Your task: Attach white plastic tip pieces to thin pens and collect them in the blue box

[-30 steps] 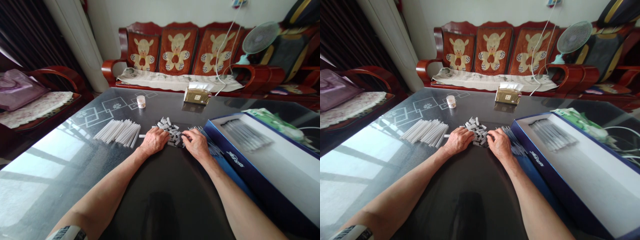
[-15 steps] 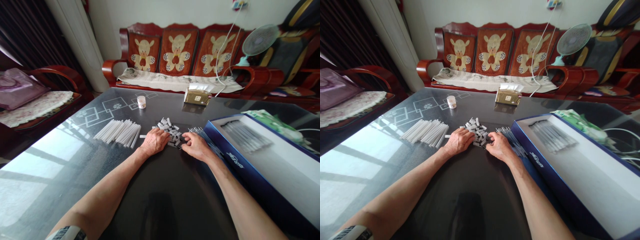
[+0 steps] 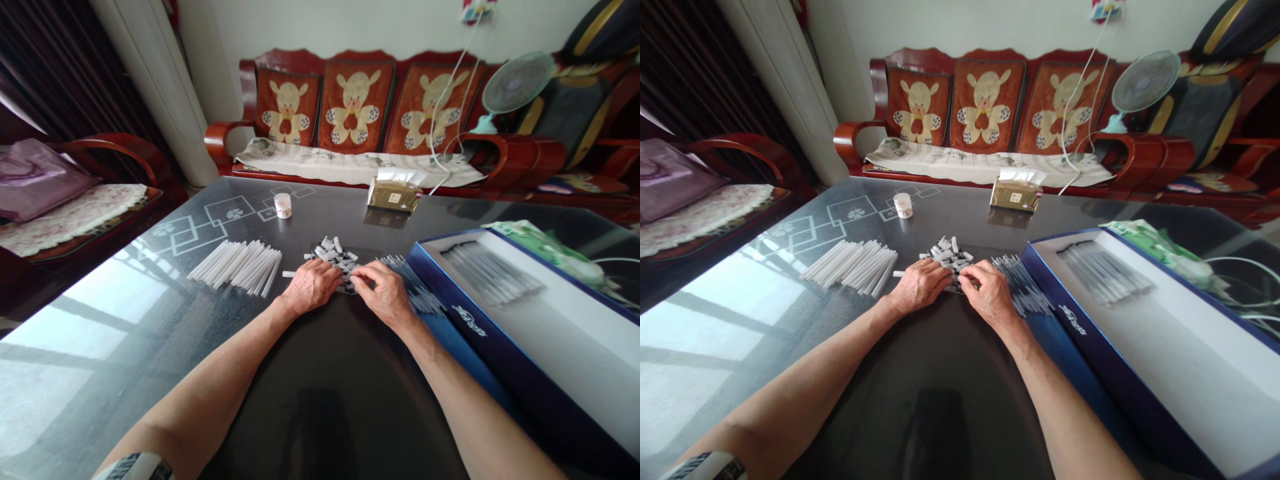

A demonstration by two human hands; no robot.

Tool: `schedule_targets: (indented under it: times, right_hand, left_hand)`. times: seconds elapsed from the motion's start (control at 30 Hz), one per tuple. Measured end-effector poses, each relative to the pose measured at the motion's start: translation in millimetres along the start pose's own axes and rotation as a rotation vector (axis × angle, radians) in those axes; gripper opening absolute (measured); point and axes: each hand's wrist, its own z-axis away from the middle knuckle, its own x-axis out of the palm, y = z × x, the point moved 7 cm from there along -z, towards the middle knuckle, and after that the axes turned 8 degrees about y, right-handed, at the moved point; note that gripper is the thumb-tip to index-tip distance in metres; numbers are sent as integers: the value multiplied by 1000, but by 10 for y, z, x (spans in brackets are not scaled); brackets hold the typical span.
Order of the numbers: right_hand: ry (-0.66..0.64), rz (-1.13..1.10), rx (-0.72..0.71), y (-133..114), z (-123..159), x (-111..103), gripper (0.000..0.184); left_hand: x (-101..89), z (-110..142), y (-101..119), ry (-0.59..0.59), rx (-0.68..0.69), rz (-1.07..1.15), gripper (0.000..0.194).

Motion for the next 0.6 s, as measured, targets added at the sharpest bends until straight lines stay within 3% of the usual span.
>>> schedule_targets:
  times: [0.2,0.37,0.43,0.53,0.6]
  right_hand:
    - [6,-10,-29,-49,18,24,10]
    - [256,104,50,103,-12,-231,8]
    - [308,130,-1,62,-6,-273,10]
    - [192,162,-167,-134,27,-137,32]
    - [68,180,-235,-246,69,7,30]
  left_hand:
    - [-38,3,18,37,-1,7,36]
    - [-89,23,-98,94,-118,-52,35]
    - [-95,29,-127,109,-143,-83,36]
    - [-96,26,-106,131,-115,-100,36]
    - [-92,24,-88,138,-94,-101,36]
